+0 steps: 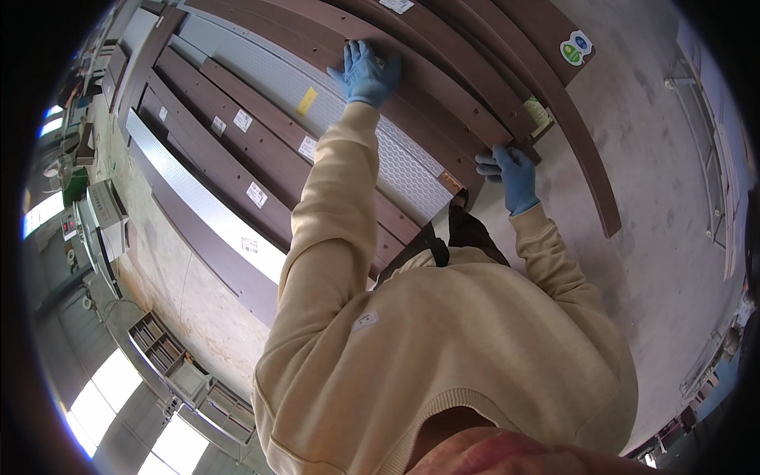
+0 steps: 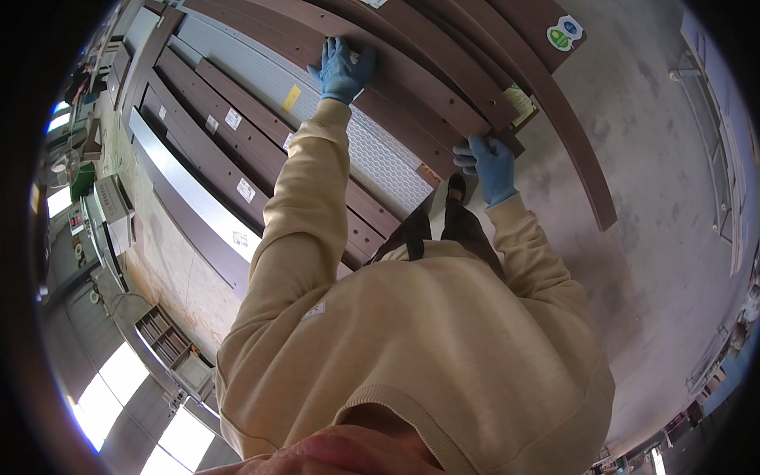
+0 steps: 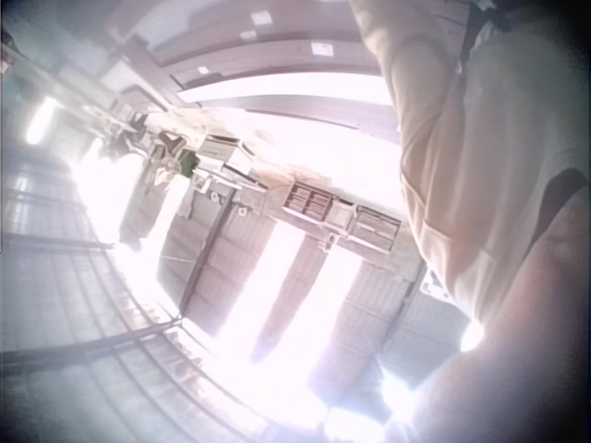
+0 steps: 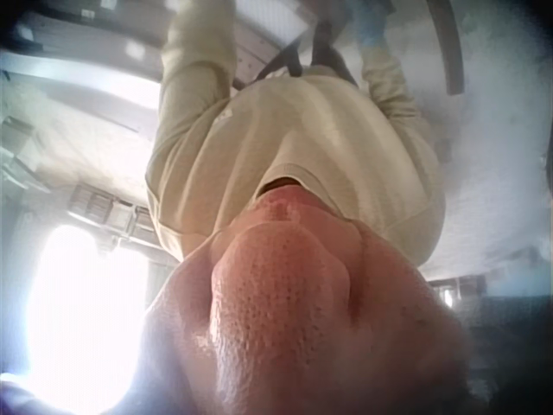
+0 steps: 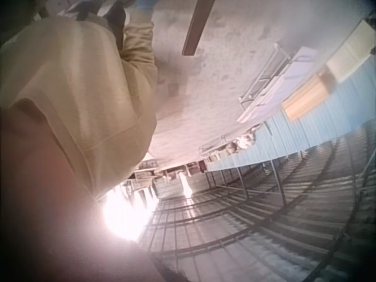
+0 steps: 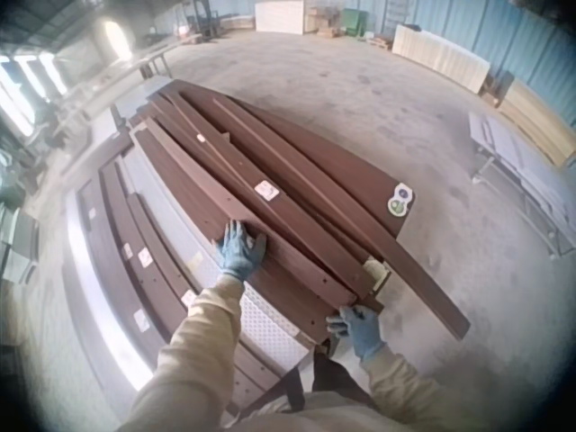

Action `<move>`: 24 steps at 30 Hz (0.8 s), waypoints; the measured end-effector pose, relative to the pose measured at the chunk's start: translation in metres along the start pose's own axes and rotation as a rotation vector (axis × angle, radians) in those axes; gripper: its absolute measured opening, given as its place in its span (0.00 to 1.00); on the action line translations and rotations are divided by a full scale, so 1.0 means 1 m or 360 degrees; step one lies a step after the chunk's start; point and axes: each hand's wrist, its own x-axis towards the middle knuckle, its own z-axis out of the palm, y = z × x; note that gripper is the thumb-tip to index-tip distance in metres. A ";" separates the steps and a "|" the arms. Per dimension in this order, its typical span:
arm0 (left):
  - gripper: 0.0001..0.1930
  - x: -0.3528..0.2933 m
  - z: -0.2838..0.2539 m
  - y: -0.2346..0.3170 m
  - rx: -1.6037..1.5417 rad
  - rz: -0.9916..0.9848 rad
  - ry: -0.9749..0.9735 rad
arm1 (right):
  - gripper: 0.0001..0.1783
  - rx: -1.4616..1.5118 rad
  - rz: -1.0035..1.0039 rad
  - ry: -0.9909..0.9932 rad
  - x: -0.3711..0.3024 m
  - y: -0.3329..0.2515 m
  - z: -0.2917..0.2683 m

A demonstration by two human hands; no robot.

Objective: The person lifts and places large brown wooden panels onto a growing stack, aligning them with existing pieces. They repeatedly pick up panels from the floor and arrange them in a neat pile, using both hands to position each panel.

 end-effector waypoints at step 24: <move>0.50 -0.012 0.008 -0.019 0.0187 0.0086 0.0034 | 0.20 -0.0075 0.0343 0.0175 0.018 0.044 -0.007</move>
